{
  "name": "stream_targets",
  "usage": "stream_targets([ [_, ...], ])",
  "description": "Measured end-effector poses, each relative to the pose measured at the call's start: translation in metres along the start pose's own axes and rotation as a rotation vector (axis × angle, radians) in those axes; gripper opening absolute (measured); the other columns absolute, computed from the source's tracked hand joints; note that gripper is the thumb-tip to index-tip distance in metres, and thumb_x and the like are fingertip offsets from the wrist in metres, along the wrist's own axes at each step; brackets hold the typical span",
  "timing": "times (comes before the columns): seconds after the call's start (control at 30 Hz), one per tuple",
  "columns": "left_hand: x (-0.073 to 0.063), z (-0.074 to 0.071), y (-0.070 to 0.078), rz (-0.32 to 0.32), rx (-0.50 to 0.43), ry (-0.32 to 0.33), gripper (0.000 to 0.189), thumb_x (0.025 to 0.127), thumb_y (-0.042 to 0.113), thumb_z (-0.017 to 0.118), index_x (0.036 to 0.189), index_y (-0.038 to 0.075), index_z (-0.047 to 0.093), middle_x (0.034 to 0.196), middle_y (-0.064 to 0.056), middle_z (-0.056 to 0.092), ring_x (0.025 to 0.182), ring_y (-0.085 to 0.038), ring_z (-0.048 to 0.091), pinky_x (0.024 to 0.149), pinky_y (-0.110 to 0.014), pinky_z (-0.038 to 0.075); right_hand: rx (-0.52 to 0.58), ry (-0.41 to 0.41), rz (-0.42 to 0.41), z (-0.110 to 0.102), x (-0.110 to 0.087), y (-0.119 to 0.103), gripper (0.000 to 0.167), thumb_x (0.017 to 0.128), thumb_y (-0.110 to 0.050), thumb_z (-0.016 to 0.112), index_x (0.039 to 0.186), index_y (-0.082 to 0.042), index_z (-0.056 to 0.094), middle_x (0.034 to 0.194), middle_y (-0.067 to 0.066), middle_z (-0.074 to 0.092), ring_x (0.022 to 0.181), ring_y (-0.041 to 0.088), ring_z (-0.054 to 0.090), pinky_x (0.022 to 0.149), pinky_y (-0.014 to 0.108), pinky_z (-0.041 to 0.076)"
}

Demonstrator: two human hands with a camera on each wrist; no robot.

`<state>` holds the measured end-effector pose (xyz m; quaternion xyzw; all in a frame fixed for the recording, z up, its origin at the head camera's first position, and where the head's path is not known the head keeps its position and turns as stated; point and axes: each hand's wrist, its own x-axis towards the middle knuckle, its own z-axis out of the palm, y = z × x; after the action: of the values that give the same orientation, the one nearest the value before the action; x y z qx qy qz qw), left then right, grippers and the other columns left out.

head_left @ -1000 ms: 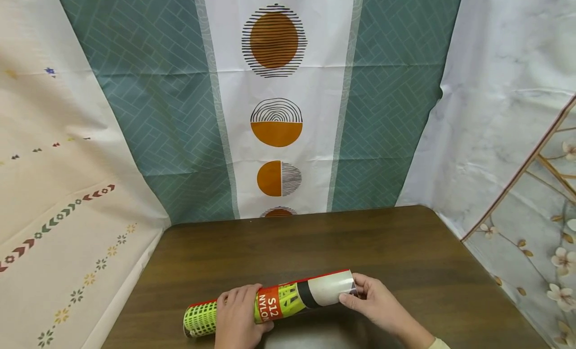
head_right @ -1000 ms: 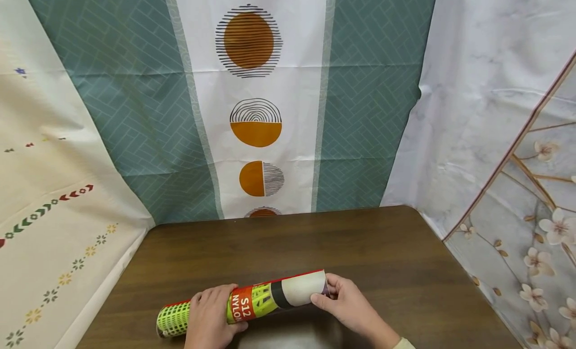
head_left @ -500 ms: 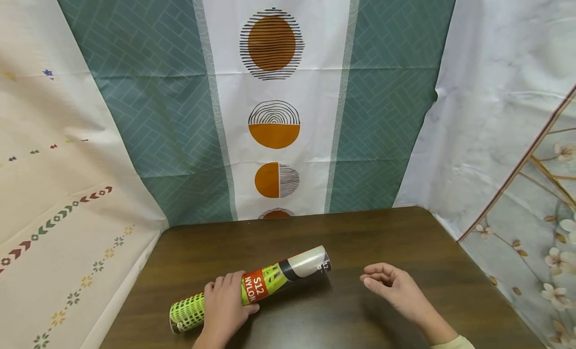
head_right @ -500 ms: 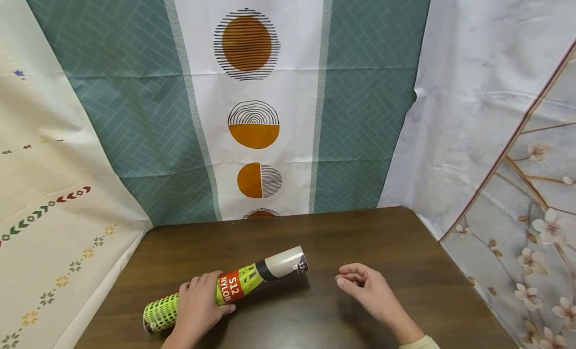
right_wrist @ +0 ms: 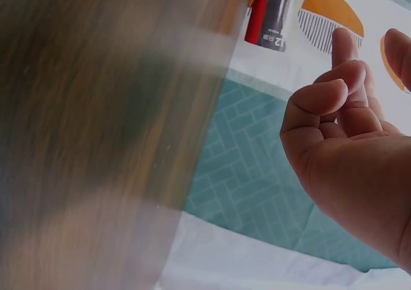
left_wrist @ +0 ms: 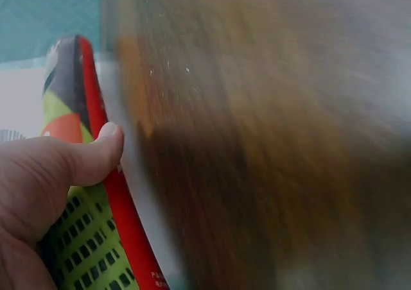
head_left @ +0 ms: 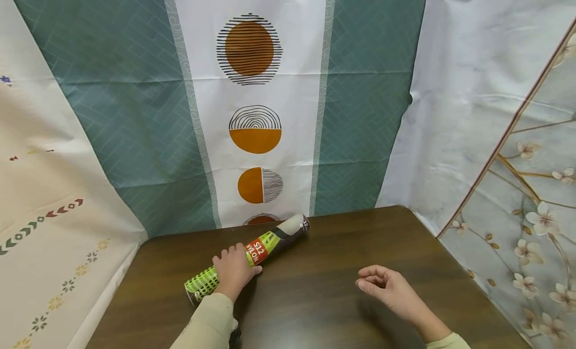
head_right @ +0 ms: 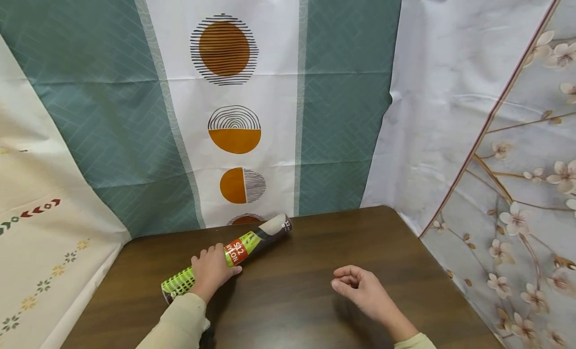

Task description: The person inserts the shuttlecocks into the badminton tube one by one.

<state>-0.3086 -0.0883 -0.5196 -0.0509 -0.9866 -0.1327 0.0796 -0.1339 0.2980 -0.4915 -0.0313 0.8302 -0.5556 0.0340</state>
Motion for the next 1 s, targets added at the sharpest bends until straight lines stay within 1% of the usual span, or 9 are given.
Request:
stream_targets([
  [0.13,0.009,0.008,0.007,-0.072,0.008,0.008,0.088,0.070,0.056,0.097,0.121,-0.006,0.060,0.105,-0.023,0.068,0.101,-0.042,0.061,0.091,-0.063,0.046,0.005,0.002,0.005,-0.002,-0.002,0.000,0.042,0.105,-0.029,0.071,0.132,0.001,0.064,0.122,0.019,0.077,0.105,0.014,0.075,0.087,0.027,0.060],
  [0.23,0.014,0.012,0.010,-0.103,0.028,0.020,0.089,0.070,0.054,0.097,0.122,-0.007,0.058,0.106,-0.025,0.067,0.102,-0.043,0.060,0.091,-0.062,0.046,0.008,0.002,0.001,-0.003,-0.003,0.002,0.043,0.105,-0.028,0.071,0.133,0.003,0.063,0.123,0.021,0.076,0.105,0.014,0.075,0.086,0.025,0.059],
  [0.33,0.016,0.014,0.008,-0.105,0.046,0.034,0.090,0.070,0.054,0.097,0.122,-0.007,0.056,0.108,-0.026,0.066,0.103,-0.045,0.060,0.091,-0.063,0.046,0.015,-0.013,-0.001,-0.001,-0.003,0.004,0.044,0.105,-0.027,0.070,0.135,0.005,0.061,0.125,0.022,0.075,0.106,0.014,0.075,0.086,0.023,0.059],
  [0.43,0.015,0.014,0.004,-0.098,0.069,0.046,0.096,0.069,0.060,0.096,0.123,-0.007,0.056,0.110,-0.028,0.066,0.105,-0.047,0.060,0.093,-0.065,0.045,0.023,-0.034,-0.006,0.001,-0.003,0.005,0.045,0.106,-0.026,0.069,0.135,0.006,0.061,0.125,0.023,0.075,0.106,0.013,0.075,0.087,0.023,0.059],
  [0.5,0.013,0.012,0.001,-0.090,0.085,0.060,0.102,0.067,0.066,0.094,0.126,-0.008,0.055,0.113,-0.029,0.066,0.107,-0.048,0.060,0.095,-0.067,0.045,0.024,-0.043,-0.012,0.001,-0.002,0.004,0.045,0.106,-0.027,0.069,0.135,0.007,0.060,0.126,0.023,0.075,0.107,0.013,0.075,0.088,0.025,0.060],
  [0.6,0.008,0.006,-0.004,-0.072,0.093,0.083,0.110,0.065,0.074,0.092,0.128,-0.009,0.055,0.116,-0.031,0.065,0.110,-0.051,0.059,0.098,-0.070,0.043,0.025,-0.045,-0.011,0.000,-0.001,0.003,0.047,0.106,-0.028,0.068,0.136,0.007,0.059,0.126,0.024,0.074,0.109,0.014,0.075,0.091,0.029,0.061],
  [0.73,0.003,-0.007,-0.008,-0.046,0.079,0.093,0.113,0.064,0.076,0.091,0.129,-0.009,0.053,0.117,-0.031,0.064,0.111,-0.052,0.057,0.100,-0.071,0.040,0.020,-0.042,0.001,-0.003,0.001,0.003,0.049,0.106,-0.030,0.068,0.137,0.007,0.059,0.127,0.023,0.074,0.112,0.018,0.075,0.092,0.026,0.060],
  [0.87,-0.006,-0.026,-0.015,-0.027,0.079,0.070,0.117,0.065,0.077,0.089,0.136,-0.008,0.052,0.123,-0.030,0.064,0.114,-0.050,0.056,0.100,-0.071,0.038,0.007,-0.034,-0.004,-0.006,0.003,0.004,0.049,0.106,-0.030,0.069,0.137,0.008,0.059,0.126,0.023,0.075,0.113,0.021,0.075,0.090,0.022,0.059],
  [1.0,-0.021,-0.043,-0.030,0.013,0.092,0.045,0.118,0.068,0.078,0.086,0.144,-0.007,0.052,0.132,-0.027,0.064,0.118,-0.049,0.055,0.102,-0.071,0.036,0.003,-0.021,0.011,-0.008,0.005,0.005,0.049,0.106,-0.031,0.069,0.137,0.006,0.059,0.126,0.022,0.075,0.114,0.024,0.075,0.089,0.022,0.058],
])
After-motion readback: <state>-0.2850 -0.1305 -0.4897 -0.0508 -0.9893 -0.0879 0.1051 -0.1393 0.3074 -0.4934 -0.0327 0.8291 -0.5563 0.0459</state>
